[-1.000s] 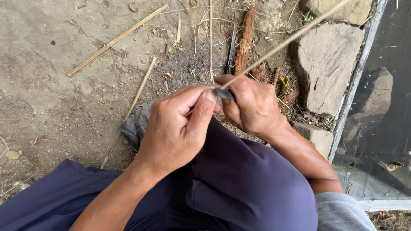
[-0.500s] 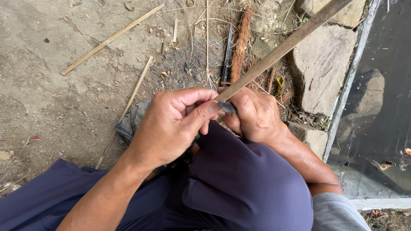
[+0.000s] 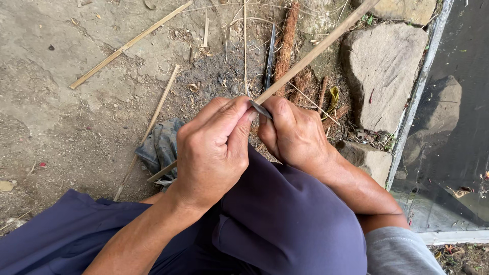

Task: The person sits on the ground and uses a knife to split and shape a thin bamboo strip. They hold the strip with one hand and carefully shave and taper the end with the other, producing a pointed tip.

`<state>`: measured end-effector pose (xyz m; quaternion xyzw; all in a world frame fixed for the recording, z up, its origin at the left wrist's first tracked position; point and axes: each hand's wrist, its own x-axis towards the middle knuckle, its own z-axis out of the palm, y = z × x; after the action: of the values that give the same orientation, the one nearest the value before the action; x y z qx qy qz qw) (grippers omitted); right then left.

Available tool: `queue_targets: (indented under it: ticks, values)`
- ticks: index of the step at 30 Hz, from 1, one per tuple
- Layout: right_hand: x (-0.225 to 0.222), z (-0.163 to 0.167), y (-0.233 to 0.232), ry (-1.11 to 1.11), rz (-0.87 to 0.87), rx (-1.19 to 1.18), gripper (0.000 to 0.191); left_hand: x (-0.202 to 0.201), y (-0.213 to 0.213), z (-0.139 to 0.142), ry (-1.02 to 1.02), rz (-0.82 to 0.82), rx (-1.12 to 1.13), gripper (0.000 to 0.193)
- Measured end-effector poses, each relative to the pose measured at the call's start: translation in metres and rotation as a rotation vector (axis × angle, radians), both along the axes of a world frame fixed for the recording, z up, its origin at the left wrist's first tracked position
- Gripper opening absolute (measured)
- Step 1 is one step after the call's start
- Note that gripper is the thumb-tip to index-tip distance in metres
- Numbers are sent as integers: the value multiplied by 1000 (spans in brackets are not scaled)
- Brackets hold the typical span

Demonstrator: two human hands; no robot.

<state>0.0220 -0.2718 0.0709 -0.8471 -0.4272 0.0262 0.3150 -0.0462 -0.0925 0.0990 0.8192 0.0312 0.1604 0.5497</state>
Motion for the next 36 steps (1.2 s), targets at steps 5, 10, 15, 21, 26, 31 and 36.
queue_targets:
  ticks: [5, 10, 15, 21, 26, 31, 36]
  values:
    - [-1, 1, 9, 9, -38, -57, 28, -2, -2, -7, -8, 25, 64, 16]
    - [7, 7, 13, 245, -48, -158, 22, 3, 2, -16, -7, 28, 137, 13]
    - [14, 20, 17, 244, -40, 59, 13, 9, 13, -20, 100, 72, 103, 12]
    - [37, 23, 24, 22, 43, 155, 48, 8, 14, -13, 83, 54, 271, 10]
    - [49, 17, 25, 122, 137, 51, 33, 9, 15, -14, 83, 19, 405, 11]
    - [51, 11, 24, 153, 149, 30, 25, 8, 16, -19, 118, 35, 411, 9]
    - [48, -2, 29, 235, 98, -36, 26, 10, 15, -29, 144, 62, 420, 7]
